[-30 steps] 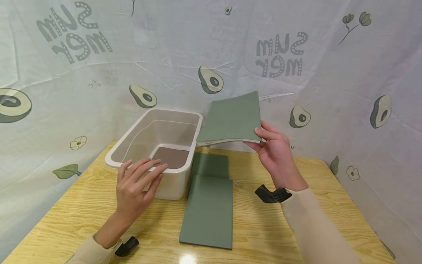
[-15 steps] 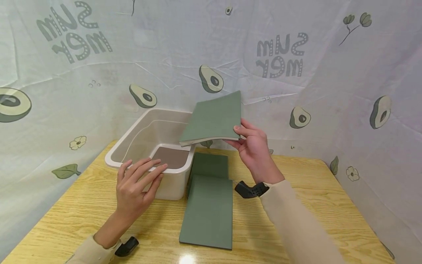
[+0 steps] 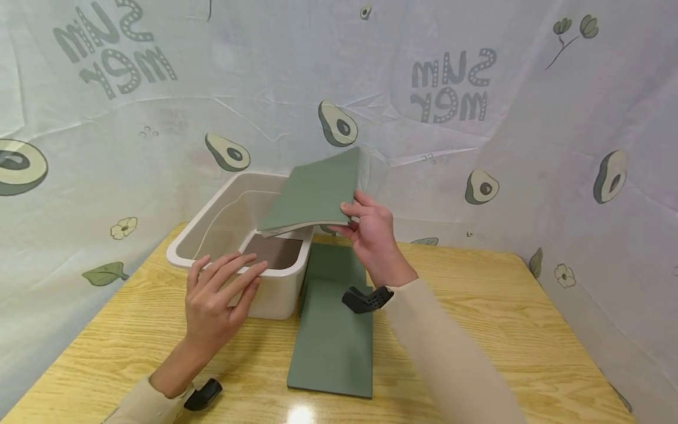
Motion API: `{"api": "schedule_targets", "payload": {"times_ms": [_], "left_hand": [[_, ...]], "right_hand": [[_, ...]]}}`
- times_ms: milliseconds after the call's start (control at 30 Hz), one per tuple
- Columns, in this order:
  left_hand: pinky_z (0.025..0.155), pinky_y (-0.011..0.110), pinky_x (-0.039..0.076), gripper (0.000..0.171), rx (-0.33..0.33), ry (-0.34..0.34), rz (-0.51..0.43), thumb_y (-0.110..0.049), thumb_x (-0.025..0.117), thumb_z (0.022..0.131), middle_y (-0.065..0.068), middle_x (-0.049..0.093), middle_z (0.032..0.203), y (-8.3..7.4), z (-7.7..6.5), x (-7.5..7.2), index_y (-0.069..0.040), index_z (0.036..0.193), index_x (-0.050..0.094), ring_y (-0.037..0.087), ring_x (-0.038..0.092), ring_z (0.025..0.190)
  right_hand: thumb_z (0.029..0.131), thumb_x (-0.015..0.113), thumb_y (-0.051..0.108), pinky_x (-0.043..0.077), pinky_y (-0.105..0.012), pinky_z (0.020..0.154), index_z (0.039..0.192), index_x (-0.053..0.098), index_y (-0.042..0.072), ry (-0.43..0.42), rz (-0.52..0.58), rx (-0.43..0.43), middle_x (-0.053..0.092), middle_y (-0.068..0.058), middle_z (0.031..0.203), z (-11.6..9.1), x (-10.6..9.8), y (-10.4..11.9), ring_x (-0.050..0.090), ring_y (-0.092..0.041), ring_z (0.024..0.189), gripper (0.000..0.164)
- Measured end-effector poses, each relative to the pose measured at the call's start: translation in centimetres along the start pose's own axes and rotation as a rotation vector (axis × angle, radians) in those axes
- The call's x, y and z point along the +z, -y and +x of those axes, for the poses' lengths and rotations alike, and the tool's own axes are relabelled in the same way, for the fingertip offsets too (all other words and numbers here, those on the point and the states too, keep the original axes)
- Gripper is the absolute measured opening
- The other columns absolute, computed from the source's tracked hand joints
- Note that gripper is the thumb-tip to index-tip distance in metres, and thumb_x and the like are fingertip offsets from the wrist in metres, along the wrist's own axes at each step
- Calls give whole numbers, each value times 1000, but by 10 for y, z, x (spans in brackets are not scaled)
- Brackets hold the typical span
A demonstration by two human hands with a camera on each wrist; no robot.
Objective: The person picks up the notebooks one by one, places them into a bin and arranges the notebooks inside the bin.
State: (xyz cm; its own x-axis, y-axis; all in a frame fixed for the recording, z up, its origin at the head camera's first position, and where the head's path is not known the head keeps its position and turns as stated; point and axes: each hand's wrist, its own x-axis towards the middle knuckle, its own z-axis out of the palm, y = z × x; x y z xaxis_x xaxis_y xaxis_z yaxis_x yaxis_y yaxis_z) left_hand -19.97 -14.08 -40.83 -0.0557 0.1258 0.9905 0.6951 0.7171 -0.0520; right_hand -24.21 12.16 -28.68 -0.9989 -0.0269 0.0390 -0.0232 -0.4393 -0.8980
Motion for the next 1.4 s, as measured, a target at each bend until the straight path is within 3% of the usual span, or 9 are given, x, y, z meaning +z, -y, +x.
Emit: {"api": "schedule_targets", "payload": {"times_ms": [333, 500, 800, 900, 1133, 1400], "left_hand": [[99, 61, 40, 23, 2, 2, -2, -29, 68, 104, 12, 81, 111, 1, 0, -2, -15, 113, 84, 37, 73, 106], [100, 61, 40, 23, -2, 1, -1, -30, 68, 104, 12, 81, 111, 1, 0, -2, -16, 113, 84, 36, 73, 105], [99, 60, 41, 25, 1, -3, 5, -33, 69, 104, 12, 81, 111, 1, 1, -2, -16, 112, 84, 36, 73, 103], [99, 60, 41, 24, 5, -2, 8, -32, 69, 103, 12, 81, 111, 1, 2, -2, -16, 112, 84, 35, 74, 102], [100, 60, 40, 24, 6, 2, 7, -32, 69, 103, 12, 81, 112, -2, 4, 0, -15, 112, 84, 36, 73, 104], [98, 61, 41, 27, 1, 0, 28, -35, 66, 105, 12, 81, 110, -5, 4, 3, -15, 111, 84, 37, 73, 103]], "right_hand": [[107, 47, -4, 65, -29, 71, 168, 27, 6, 17, 15, 5, 35, -15, 169, 0, 24, -15, 59, -28, 116, 66], [105, 50, -6, 65, -30, 69, 167, 29, 3, 17, 18, 16, 36, -15, 170, 1, 35, -23, 65, -23, 105, 66], [103, 56, -6, 65, -32, 70, 159, 45, 2, 15, -45, 49, 54, -20, 156, 5, 50, -40, 75, -18, 88, 58], [103, 58, -4, 66, -36, 76, 156, 51, 2, 9, -70, 57, 61, -21, 148, 7, 54, -43, 75, -21, 92, 54], [103, 59, -3, 56, -53, 101, 157, 49, 2, 23, -84, 91, 62, -19, 147, 10, 63, -44, 69, -36, 124, 55], [103, 60, -1, 59, -49, 95, 150, 58, 2, 31, -127, 108, 66, -19, 143, 15, 74, -44, 70, -37, 128, 48]]}}
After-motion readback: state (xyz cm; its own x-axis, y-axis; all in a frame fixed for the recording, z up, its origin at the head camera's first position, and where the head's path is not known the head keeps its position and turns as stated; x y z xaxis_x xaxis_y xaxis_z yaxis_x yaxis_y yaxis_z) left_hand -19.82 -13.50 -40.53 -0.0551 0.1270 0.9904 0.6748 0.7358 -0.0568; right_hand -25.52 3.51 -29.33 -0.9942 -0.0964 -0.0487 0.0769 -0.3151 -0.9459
